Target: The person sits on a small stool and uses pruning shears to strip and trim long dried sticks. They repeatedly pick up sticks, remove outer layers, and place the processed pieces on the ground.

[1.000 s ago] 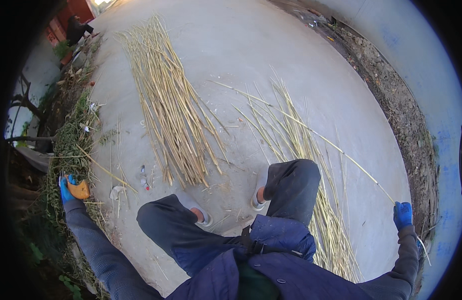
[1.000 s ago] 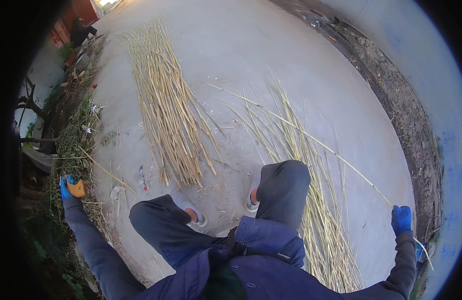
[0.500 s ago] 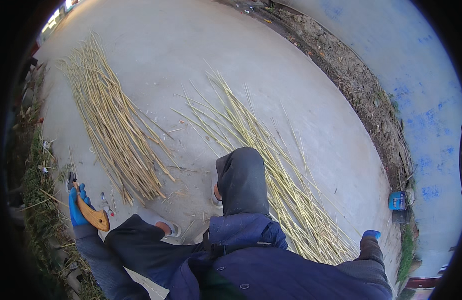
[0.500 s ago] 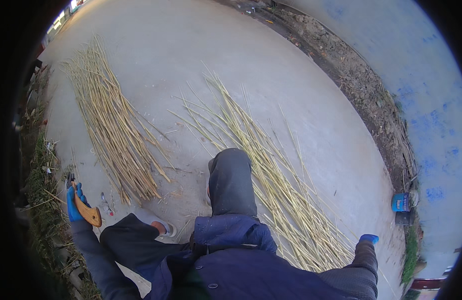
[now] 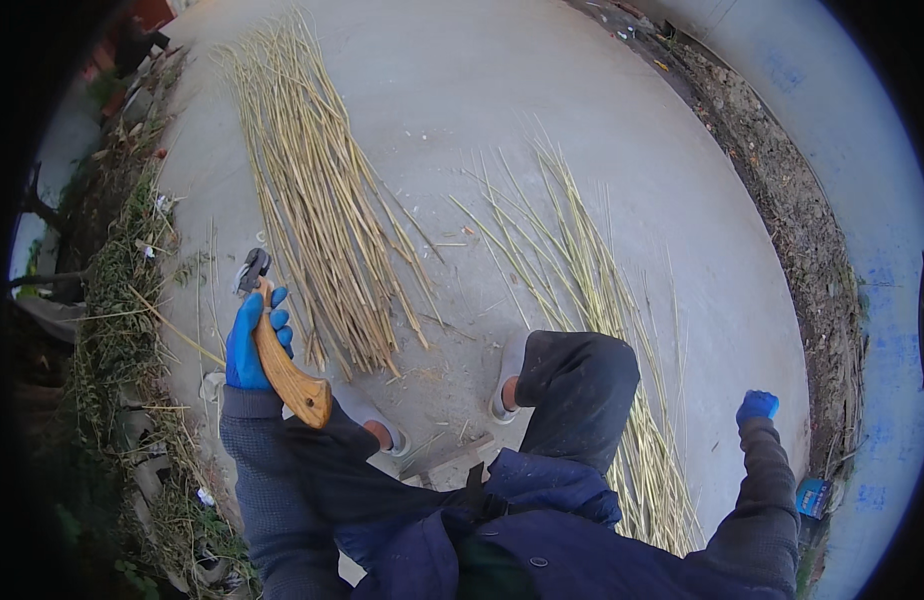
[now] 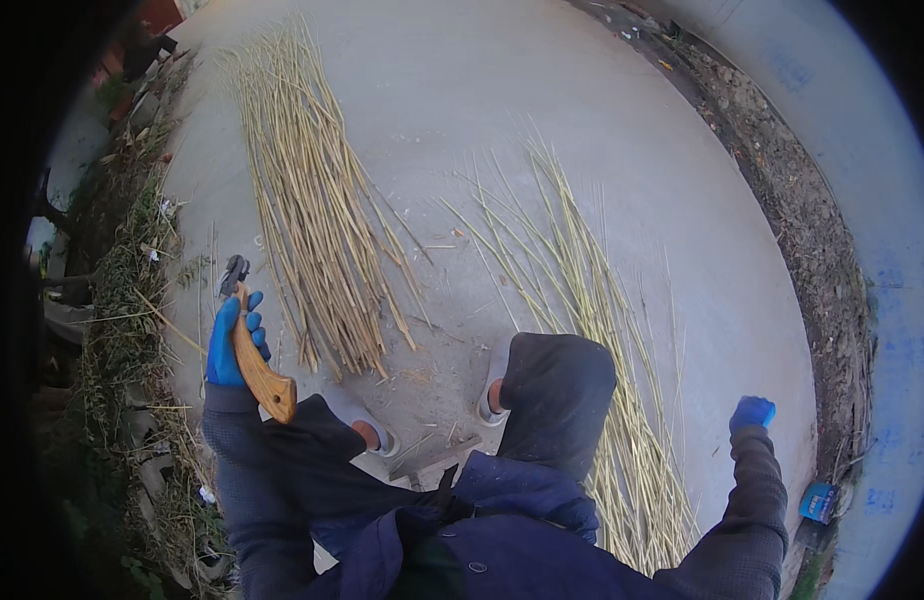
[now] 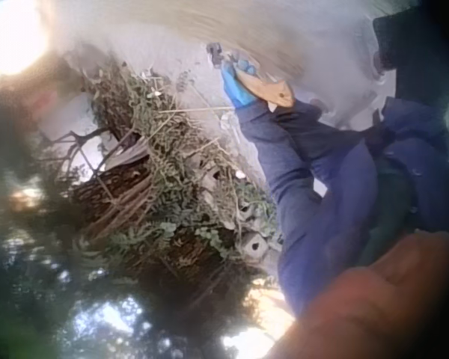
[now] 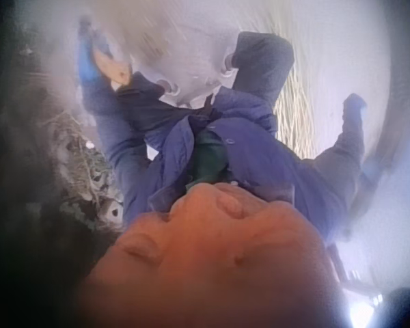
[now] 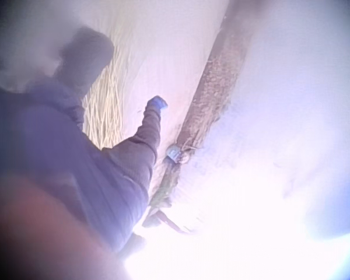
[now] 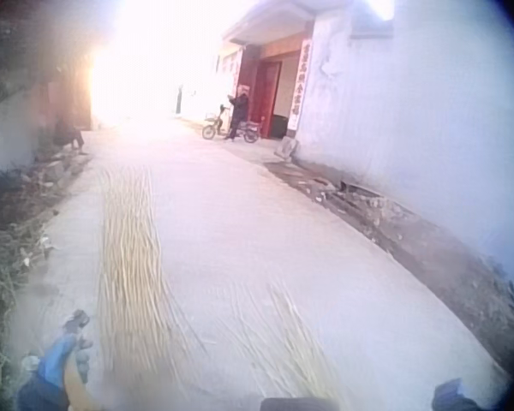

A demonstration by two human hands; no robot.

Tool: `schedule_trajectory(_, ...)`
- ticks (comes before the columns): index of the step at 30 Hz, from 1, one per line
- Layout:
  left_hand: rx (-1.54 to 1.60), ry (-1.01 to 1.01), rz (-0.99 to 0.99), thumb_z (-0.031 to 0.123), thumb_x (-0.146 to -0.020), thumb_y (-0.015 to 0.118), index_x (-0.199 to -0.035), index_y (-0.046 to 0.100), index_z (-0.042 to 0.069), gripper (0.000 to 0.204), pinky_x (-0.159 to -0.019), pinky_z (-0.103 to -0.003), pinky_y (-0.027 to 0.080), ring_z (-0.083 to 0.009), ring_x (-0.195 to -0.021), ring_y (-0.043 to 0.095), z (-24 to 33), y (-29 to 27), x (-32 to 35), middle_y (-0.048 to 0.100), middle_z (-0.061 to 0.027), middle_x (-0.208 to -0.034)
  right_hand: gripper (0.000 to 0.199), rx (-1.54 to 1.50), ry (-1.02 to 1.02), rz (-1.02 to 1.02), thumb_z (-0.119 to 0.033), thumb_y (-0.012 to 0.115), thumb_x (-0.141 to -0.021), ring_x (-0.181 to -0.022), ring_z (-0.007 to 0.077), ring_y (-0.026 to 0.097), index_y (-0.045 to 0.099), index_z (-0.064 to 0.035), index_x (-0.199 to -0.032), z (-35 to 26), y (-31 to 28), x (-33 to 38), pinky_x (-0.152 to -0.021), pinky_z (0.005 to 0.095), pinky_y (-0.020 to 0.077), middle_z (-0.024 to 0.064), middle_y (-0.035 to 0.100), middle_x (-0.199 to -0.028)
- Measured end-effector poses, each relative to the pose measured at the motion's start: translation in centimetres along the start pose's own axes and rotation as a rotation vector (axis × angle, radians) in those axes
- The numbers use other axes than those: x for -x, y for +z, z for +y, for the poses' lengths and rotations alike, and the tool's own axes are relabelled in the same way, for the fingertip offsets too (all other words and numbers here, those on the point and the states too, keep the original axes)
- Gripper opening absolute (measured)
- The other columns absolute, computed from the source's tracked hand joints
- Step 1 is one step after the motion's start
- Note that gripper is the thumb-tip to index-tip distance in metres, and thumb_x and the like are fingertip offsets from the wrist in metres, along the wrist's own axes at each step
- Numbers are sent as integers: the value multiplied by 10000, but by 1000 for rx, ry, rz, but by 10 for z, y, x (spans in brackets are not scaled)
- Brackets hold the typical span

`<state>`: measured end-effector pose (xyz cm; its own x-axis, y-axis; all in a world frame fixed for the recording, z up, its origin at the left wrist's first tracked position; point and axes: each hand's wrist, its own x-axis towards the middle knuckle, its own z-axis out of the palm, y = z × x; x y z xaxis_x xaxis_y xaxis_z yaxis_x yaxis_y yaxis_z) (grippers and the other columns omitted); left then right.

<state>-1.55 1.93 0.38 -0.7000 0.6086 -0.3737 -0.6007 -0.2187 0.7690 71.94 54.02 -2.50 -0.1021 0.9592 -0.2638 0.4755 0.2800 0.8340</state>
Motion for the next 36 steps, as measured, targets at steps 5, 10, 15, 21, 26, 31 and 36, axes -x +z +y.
schedule_trajectory(5, 36, -12, 178, 300, -951, 593, -1258, 517, -54, 475, -546, -254, 515, -143, -662, 611, -25, 24, -17, 645, -103, -935, 217, -367, -422, 470, -310, 603, -786, -906, 270, 674, 683, -155, -914, -209, -239, -101, -793, 421, 492, 67, 710, -919)
schedule_trajectory(10, -166, -117, 266, 328, -957, 573, -1225, 542, -75, 485, -511, -238, 482, -137, -570, 577, -24, 31, -14, 628, -64, -730, 355, -604, -827, 364, -392, 537, -850, -1038, 298, 647, 664, -104, -1015, -422, -397, -87, -901, 422, 484, 150, 685, -1069)
schedule_trajectory(15, -276, -138, 265, 349, -968, 543, -1220, 537, -87, 504, -518, -241, 472, -160, -561, 572, -5, 27, -4, 612, -75, -695, 585, -622, -911, 255, -473, 592, -805, -1176, 299, 570, 536, -117, -1266, -582, -439, -32, -953, 439, 449, 144, 578, -1280)
schedule_trajectory(21, -288, -282, 580, 347, -959, 543, -1225, 517, -77, 501, -521, -265, 472, -176, -541, 558, -6, 15, 1, 609, -110, -737, 890, -832, -800, 362, -557, 674, -734, -1238, 314, 501, 392, -46, -1406, -682, -436, -37, -997, 443, 410, 174, 488, -1369)
schedule_trajectory(26, -208, -376, 456, 337, -939, 571, -1268, 465, -31, 506, -566, -304, 517, -200, -656, 589, -5, -18, -2, 590, -141, -970, 937, -957, -772, 351, -539, 721, -709, -1133, 336, 550, 378, -12, -1404, -724, -452, -26, -941, 451, 426, 204, 543, -1278)
schedule_trajectory(31, -300, -256, 610, 342, -916, 601, -1249, 482, -39, 519, -494, -299, 495, -185, -602, 584, -23, -25, -7, 606, -136, -925, 539, -848, -816, 229, -326, 651, -787, -903, 369, 644, 540, -54, -1239, -749, -460, -20, -801, 469, 494, 181, 635, -1091)
schedule_trajectory(36, -252, -280, 486, 337, -933, 578, -1217, 509, -72, 503, -445, -278, 464, -175, -526, 567, -11, 4, -13, 625, -129, -803, 391, -1375, -1136, -227, -272, 666, -795, -856, 249, 678, 643, -42, -1110, -734, -436, -16, -789, 371, 526, 164, 687, -979)
